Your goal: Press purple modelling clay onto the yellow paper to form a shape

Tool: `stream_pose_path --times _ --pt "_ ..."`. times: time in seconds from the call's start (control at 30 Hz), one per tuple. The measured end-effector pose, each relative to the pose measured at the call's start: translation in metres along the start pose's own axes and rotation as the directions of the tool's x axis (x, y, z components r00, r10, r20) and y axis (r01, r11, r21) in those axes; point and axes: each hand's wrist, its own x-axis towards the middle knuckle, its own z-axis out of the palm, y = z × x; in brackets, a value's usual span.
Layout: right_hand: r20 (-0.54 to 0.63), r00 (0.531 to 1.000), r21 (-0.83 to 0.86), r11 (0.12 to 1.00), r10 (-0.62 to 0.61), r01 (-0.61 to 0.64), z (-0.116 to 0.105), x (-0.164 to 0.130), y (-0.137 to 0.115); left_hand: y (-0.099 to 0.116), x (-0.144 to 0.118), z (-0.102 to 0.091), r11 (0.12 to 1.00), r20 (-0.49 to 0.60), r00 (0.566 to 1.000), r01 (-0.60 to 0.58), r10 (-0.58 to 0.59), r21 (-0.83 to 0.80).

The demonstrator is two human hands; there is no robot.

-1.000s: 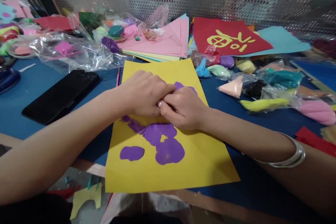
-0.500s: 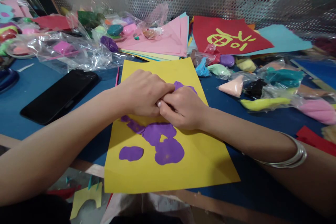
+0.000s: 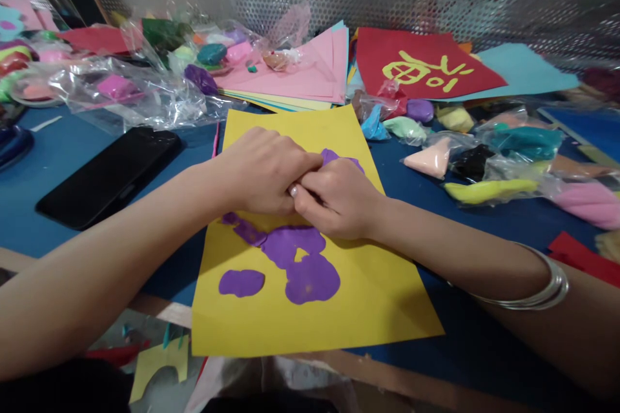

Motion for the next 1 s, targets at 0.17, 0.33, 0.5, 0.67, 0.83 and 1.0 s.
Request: stream_pose_path --times 0.17,0.33,0.5,0.67,0.83,1.0 --pt "-0.015 1.000 -0.004 1.000 -0.009 0.009 0.0002 -0.0001 0.0001 0.0000 0.0001 -0.0007 1.000 0.024 1.000 0.010 -0.010 0.002" --pt "-0.017 1.000 0.009 1.000 -0.020 0.020 -0.0005 -0.0003 0.0013 0.0003 0.0004 -0.0021 1.000 0.027 1.000 0.011 -0.010 -0.011" --pt "-0.008 1.000 -0.006 1.000 -0.019 0.019 -0.0007 0.0000 0.0008 0.0000 0.0003 -0.0016 1.000 0.005 1.000 0.003 -0.003 -0.019" --pt "0.005 1.000 -0.017 1.000 -0.004 0.004 -0.0006 0.0003 -0.0002 0.0002 0.0006 -0.0018 1.000 0.026 1.000 0.013 -0.012 -0.022" --pt "-0.001 1.000 -0.006 1.000 -0.006 0.006 -0.0011 0.0000 0.0001 0.0006 0.0008 -0.0024 1.000 0.033 0.999 0.013 -0.012 -0.021" --pt "0.011 1.000 -0.016 1.000 -0.009 0.009 -0.0016 0.0003 0.0000 0.0004 0.0006 -0.0028 1.000 0.029 1.000 0.008 -0.007 -0.016"
